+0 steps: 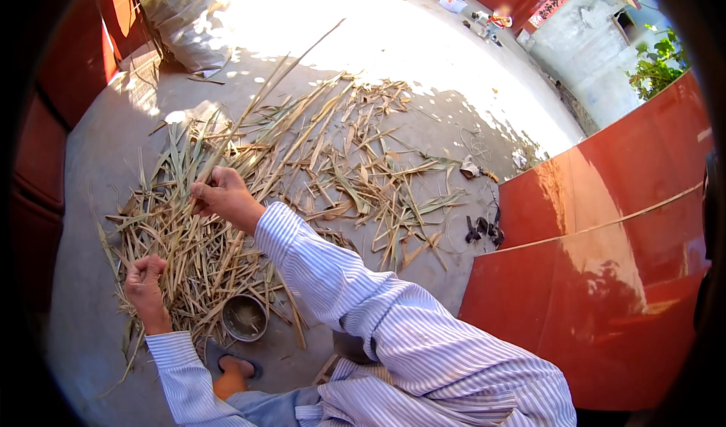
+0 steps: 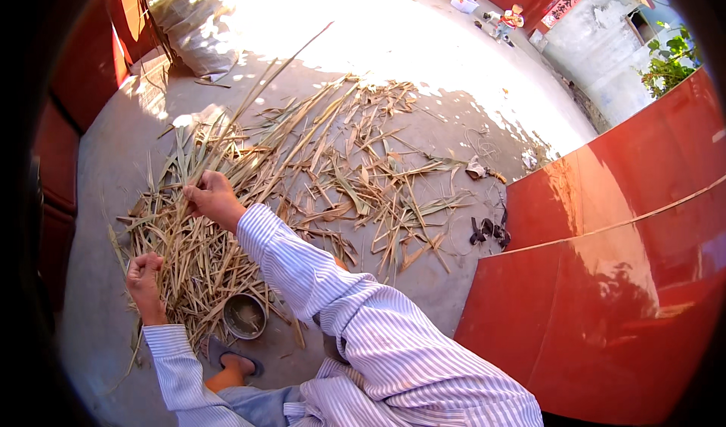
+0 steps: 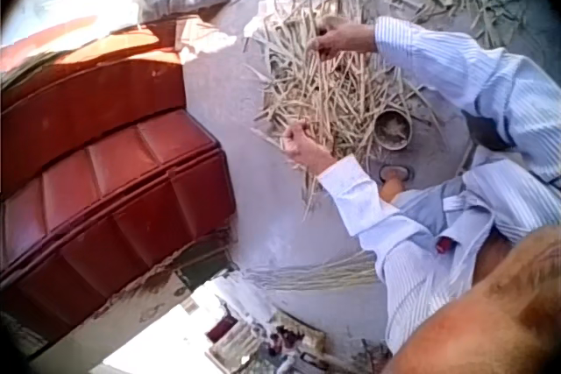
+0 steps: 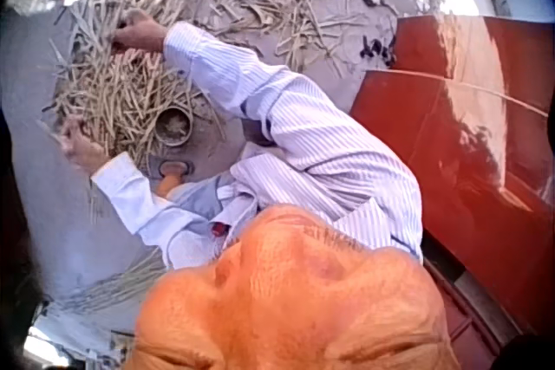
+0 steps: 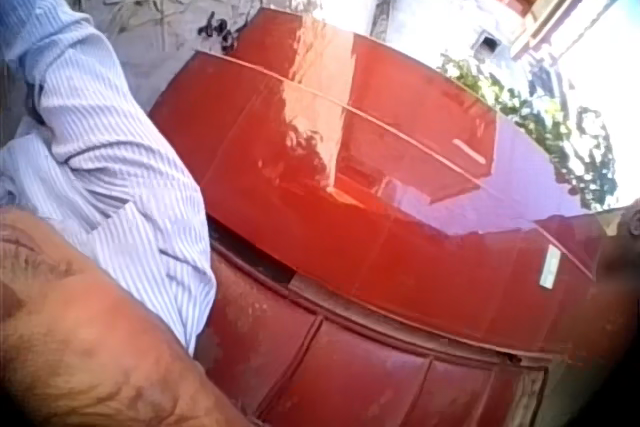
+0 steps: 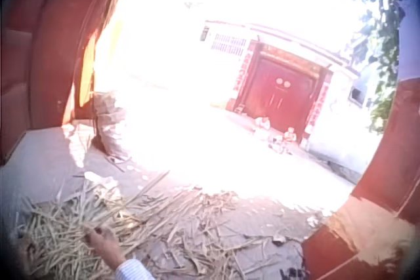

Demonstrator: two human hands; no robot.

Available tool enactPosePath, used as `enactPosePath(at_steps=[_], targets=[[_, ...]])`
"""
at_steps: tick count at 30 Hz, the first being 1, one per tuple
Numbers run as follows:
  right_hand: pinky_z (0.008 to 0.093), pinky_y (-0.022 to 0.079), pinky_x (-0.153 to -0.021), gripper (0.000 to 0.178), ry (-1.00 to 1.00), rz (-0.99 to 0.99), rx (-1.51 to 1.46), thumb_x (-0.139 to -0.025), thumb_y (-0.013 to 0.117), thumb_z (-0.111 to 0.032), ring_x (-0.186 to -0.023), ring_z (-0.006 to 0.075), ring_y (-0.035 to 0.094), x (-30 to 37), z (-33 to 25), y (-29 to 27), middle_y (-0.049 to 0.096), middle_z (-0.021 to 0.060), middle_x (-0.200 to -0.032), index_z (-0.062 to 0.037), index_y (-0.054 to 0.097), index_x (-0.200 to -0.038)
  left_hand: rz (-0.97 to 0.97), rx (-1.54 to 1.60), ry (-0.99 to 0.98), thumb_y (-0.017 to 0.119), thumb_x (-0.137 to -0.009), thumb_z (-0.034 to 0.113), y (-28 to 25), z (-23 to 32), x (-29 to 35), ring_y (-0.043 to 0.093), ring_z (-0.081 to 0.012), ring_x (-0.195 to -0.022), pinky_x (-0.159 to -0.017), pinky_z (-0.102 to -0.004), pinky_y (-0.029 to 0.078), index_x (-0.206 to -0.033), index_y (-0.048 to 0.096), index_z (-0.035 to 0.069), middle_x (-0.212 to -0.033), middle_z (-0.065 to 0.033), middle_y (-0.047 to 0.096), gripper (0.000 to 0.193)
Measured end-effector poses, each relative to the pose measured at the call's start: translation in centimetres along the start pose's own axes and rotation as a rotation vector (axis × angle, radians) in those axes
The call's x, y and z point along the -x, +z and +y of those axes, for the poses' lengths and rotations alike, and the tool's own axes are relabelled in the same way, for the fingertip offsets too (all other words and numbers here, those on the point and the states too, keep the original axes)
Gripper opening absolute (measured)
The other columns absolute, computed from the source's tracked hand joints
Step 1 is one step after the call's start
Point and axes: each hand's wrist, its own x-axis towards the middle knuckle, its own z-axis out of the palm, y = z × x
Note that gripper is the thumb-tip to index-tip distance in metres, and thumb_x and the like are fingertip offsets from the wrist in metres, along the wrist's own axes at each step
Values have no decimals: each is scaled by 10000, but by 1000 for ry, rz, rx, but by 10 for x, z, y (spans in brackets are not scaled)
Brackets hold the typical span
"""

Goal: The person sits on the floor and repeatedly strips dried plant material from long stems by hand. The person pulls off fibrous strands and leaves, accumulating a pile of processed material on the floor while discarding the remaining stems.

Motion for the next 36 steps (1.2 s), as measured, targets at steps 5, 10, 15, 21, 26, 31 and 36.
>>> enactPosePath(at_steps=[5, 10, 15, 21, 26, 31, 36], targets=[[282, 593, -642, 246, 6, 98, 9, -925, 643, -186, -740, 202, 684, -5, -2, -32, 666, 134, -824, 52, 591, -959, 294, 129, 85, 751, -852, 183, -48, 14, -39, 503, -54, -633, -592, -179, 411, -929, 609, 24, -779, -32, 634, 227], [234, 602, -664, 288, -2, 109, -23, -921, 657, -214, -776, 190, 687, -7, 0, -34, 661, 130, -889, 54, 575, -983, 442, -832, 583, 705, -872, 296, -86, 28, -29, 579, -179, -679, -687, -291, 436, -1002, 624, 29, -822, -54, 676, 308], [218, 599, -591, 235, 52, 144, -115, -917, 656, -173, -716, 181, 690, -10, 3, -32, 665, 129, -831, 41, 563, -946, 77, -966, 749, 647, -880, 365, -39, 53, -7, 610, -280, -763, -760, -391, 416, -969, 661, 65, -827, -77, 684, 313], [197, 596, -595, 264, 65, 108, -151, -940, 627, -214, -732, 155, 680, -8, 1, -24, 654, 108, -825, 40, 587, -995, -168, -838, 665, 708, -815, 202, -23, 43, -2, 605, -268, -742, -698, -372, 421, -863, 675, 55, -793, -70, 668, 158], [206, 598, -590, 244, 120, 120, -245, -946, 617, -208, -753, 168, 679, -10, 2, -25, 646, 103, -845, 27, 587, -1006, -51, -811, 718, 731, -814, 137, -21, 40, -2, 619, -250, -756, -771, -361, 463, -891, 667, 23, -817, -86, 672, 152], [205, 595, -546, 224, 108, 135, -337, -952, 598, -176, -700, 160, 685, -10, 6, -27, 657, 113, -808, 48, 598, -939, 203, -55, 323, 687, -890, 201, -40, 33, -19, 636, -263, -814, -863, -371, 467, -970, 642, -12, -881, -96, 688, 232], [213, 607, -568, 243, 105, 71, -266, -945, 615, -204, -682, 185, 691, -9, 8, -21, 657, 134, -814, 35, 567, -945, 201, -933, 810, 646, -917, 252, -2, 67, -3, 624, -258, -802, -843, -371, 449, -975, 624, 17, -820, -96, 663, 243]])
